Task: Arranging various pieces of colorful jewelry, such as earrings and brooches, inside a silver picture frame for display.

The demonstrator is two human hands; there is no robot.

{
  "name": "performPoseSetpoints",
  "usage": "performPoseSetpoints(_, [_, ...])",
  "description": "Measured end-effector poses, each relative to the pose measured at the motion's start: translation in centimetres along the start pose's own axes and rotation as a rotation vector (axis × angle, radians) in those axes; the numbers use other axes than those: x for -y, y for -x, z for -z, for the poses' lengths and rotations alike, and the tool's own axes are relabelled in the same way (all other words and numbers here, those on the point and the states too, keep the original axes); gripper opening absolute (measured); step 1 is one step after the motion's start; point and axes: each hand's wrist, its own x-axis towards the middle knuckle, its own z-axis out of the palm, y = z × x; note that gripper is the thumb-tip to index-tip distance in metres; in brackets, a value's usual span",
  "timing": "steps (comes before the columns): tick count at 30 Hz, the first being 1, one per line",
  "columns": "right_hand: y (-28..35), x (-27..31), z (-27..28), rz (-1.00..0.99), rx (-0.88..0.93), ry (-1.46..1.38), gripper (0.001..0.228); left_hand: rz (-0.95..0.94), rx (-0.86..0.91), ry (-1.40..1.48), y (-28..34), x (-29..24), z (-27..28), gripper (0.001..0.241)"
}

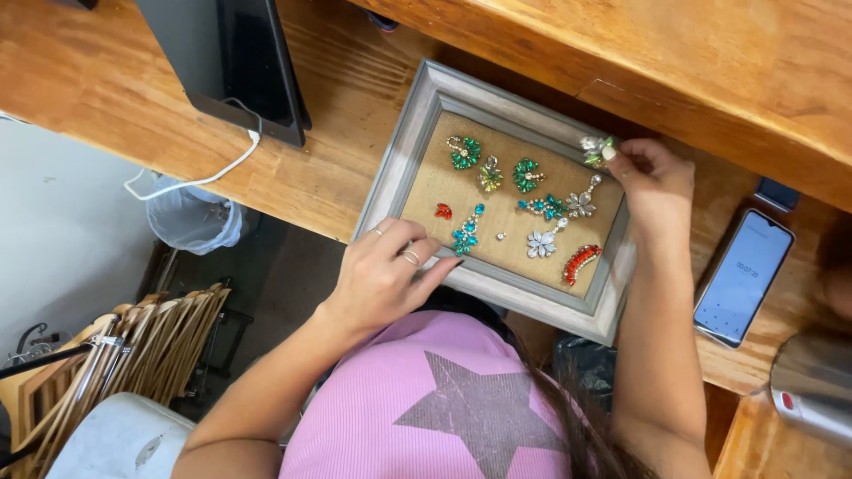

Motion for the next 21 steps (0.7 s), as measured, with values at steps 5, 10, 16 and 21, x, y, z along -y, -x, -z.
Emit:
performPoseSetpoints(5, [2.6,4.6,0.5,-0.104,0.207,-0.065,0.015,0.036,-0.026,-0.028,0.2,0.6,0.1,0.018])
performPoseSetpoints(10, [2.1,1.8,-0.6,-0.004,0.236,0.162,0.016,0.045,-0.051,-0.045,0.1,0.9,0.3,0.014])
performPoseSetpoints(16, [4.2,5.9,0.8,0.041,0.122,0.157,0.018,0.068,-0.064,-0.094,0.3,1.8,-0.1,0.011])
performPoseSetpoints(21, [9.3,7.9,4.1,0.301,-0.099,0.088,0.018,0.115,0.025,-0.090,-1.1,2.6,0.1,0.036])
